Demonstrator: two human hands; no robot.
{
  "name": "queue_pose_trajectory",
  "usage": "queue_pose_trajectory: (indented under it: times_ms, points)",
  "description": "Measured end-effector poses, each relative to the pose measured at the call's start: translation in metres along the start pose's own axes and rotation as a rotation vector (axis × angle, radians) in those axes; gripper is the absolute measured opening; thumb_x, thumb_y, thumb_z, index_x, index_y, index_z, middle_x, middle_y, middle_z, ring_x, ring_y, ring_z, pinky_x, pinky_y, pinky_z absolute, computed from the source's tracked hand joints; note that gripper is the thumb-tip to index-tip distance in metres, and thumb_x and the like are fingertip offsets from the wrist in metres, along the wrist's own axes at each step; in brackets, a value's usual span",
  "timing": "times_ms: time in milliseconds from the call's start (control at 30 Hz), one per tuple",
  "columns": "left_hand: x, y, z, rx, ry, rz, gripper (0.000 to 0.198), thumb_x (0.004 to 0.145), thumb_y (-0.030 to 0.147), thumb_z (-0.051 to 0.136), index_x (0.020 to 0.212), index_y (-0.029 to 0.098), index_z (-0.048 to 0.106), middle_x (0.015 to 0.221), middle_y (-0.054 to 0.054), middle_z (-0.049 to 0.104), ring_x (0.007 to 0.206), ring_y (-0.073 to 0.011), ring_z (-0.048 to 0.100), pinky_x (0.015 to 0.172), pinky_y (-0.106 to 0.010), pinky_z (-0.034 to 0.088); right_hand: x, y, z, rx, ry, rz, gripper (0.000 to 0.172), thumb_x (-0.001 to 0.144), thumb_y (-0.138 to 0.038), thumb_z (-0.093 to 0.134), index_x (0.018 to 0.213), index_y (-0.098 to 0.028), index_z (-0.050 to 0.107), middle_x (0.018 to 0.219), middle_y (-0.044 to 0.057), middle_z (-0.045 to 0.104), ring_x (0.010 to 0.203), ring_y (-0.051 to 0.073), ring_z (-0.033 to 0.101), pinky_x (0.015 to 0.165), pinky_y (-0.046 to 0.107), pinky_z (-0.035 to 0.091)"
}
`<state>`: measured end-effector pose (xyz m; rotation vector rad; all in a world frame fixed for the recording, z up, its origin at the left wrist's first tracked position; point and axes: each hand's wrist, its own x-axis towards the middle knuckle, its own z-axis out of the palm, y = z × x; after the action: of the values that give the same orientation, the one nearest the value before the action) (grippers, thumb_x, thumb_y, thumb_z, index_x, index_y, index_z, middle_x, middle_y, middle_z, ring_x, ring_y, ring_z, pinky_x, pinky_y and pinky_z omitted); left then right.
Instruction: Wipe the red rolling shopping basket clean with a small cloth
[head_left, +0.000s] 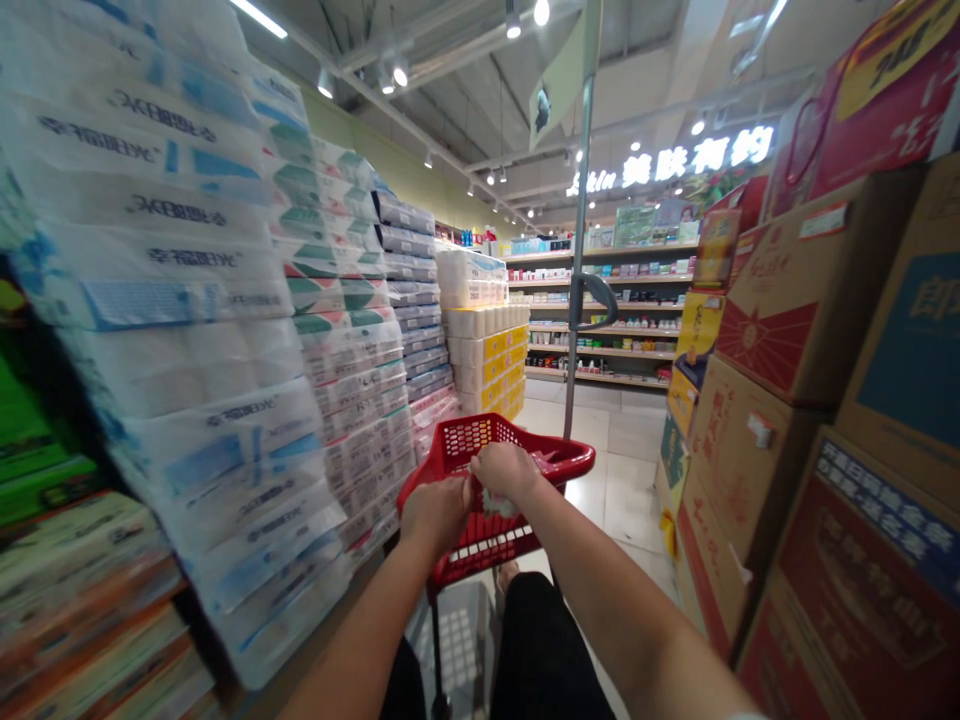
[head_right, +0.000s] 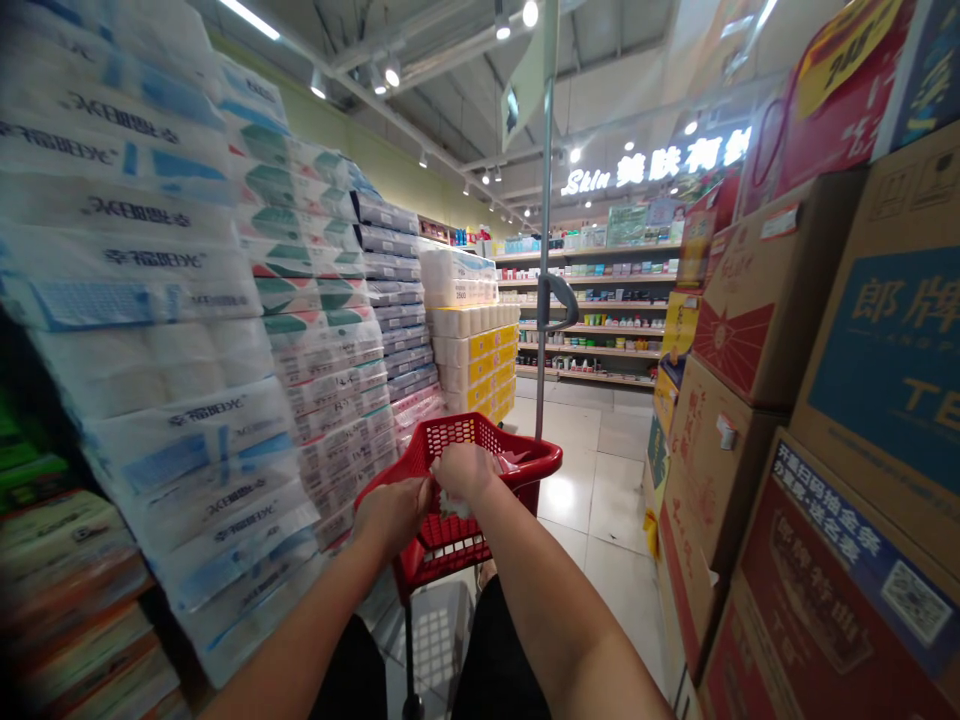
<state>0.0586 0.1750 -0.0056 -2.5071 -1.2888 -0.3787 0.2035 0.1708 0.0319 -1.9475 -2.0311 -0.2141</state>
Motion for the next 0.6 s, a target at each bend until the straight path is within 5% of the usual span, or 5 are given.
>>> queue_pose_trajectory:
  times_ms: [167,333,600]
  points:
    - [-0.010,-0.015,0.012,0.032,0.175,-0.028,0.052,0.098,0.035,0.021,0.084,0.018,0.068,0.086,-0.010,0.071,0.082,-0.0240,0.066,0.077,-0.038,0.041,-0.021,0.004,0.013,0.019,0.107,-0.052,0.037,0.097,-0.036,0.039,0.088,-0.021,0.071,0.092,0.008,0.074,0.085,0.021,0.068,0.077,0.033,0.050]
    - [-0.010,-0.012,0.019,0.034,0.197,-0.045,0.053,0.098,0.033,0.020,0.079,0.018,0.067,0.084,-0.009,0.072,0.078,-0.0242,0.065,0.075,-0.039,0.040,-0.043,0.004,0.023,0.069,0.329,-0.152,0.032,0.097,-0.029,0.038,0.089,-0.022,0.068,0.094,0.003,0.073,0.091,0.016,0.066,0.090,0.031,0.043]
    - [-0.003,0.001,0.016,0.004,0.179,-0.028,0.053,0.098,0.034,0.021,0.081,0.018,0.069,0.086,-0.010,0.073,0.082,-0.0231,0.066,0.078,-0.037,0.040,-0.011,0.005,0.007,-0.026,0.042,0.011,0.029,0.091,-0.033,0.048,0.083,-0.018,0.072,0.084,0.008,0.073,0.076,0.022,0.069,0.066,0.030,0.048]
